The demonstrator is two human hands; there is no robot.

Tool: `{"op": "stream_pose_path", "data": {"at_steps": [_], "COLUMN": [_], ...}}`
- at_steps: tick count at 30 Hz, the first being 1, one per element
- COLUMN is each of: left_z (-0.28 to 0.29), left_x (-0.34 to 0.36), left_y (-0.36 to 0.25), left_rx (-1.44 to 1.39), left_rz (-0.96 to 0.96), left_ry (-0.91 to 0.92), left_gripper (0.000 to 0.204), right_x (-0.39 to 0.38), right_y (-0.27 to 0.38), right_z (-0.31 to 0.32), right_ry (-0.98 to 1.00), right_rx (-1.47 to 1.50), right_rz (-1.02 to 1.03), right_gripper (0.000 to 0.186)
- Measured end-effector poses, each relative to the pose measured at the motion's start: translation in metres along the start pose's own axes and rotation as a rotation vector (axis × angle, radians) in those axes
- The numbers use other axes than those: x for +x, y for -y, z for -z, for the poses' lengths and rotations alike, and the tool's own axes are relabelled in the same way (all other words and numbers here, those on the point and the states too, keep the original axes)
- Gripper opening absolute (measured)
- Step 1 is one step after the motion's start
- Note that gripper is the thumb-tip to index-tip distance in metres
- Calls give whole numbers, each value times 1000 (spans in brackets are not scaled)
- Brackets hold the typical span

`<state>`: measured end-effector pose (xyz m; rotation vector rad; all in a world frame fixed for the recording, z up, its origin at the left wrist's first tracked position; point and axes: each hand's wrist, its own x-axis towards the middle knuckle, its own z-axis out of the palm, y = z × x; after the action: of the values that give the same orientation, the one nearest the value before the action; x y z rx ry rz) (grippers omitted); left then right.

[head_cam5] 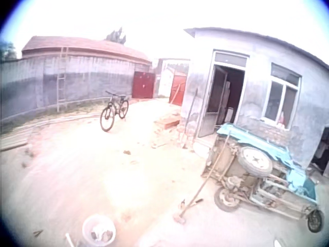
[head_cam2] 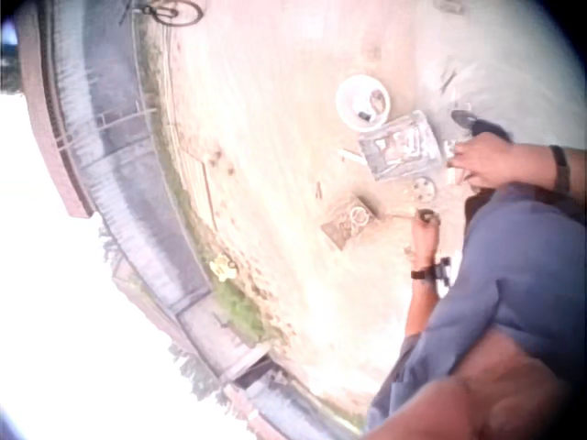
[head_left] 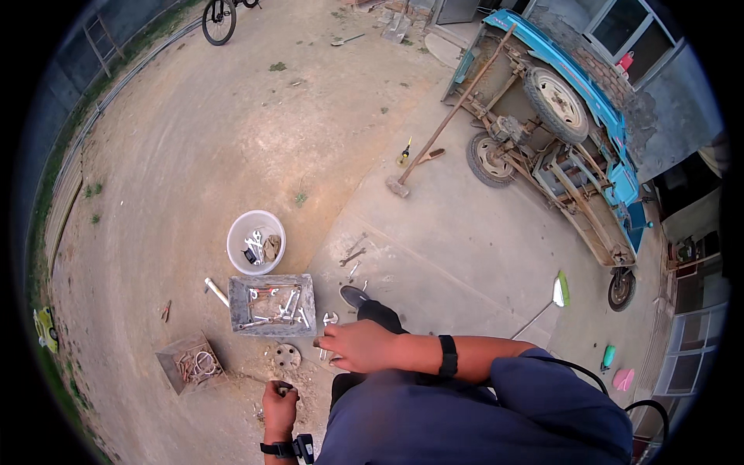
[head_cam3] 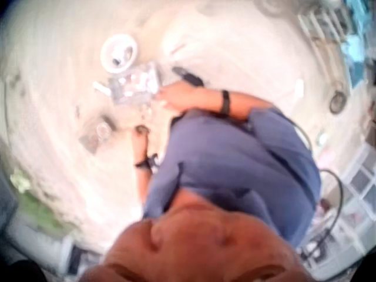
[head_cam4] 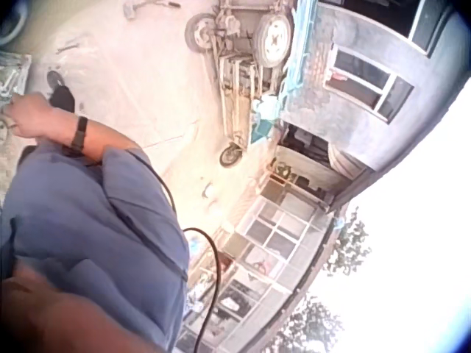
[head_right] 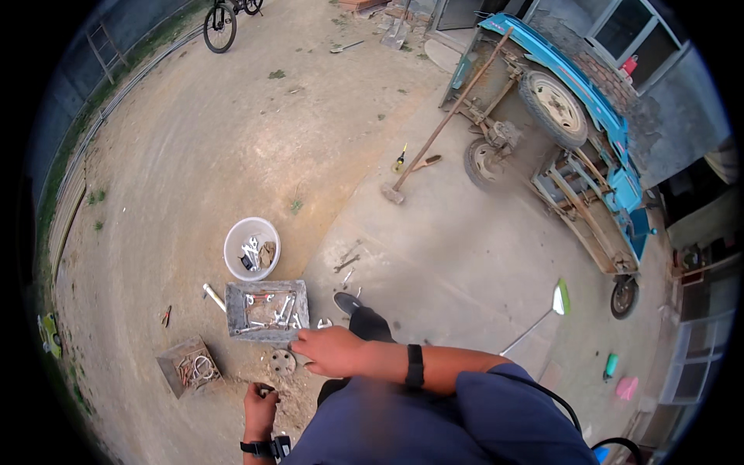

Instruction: The person mounts a tire onto a wheel hub of a light blue three-wheeled vehicle, aligns the wheel, and secures it by hand-tightening lug nuts. The person then retrieves a lug nut from the ground and uses a wrench to tighten the lug nuts further.

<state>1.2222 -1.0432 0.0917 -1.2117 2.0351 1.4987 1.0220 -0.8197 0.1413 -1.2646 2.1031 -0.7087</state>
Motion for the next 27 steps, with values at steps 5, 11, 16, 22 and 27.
{"op": "stream_pose_path", "data": {"at_steps": [5,11,16,22,27], "left_z": [-22,-111,-208,-300,-354], "left_x": [-23,-20,7,13,46], "left_y": [-1,-96,-197,-315,-383], "left_rx": [102,6,235,436,463], "left_rz": [-135,-159,-265,-388,-403], "left_ry": [-31,40,242,300,354], "left_gripper": [25,30,33,41,44], "right_x": [-88,-165,-248,-334,-360], "right_y": [-14,-87,-168,-235,-269], "right_z": [25,66,136,213,246], "right_ry": [-99,-221,-352,-552,-609], "right_rx": [49,70,61,88,128], "right_rz": [-146,-236,-383,-580,-704], "right_gripper": [39,48,49,48,51]}}
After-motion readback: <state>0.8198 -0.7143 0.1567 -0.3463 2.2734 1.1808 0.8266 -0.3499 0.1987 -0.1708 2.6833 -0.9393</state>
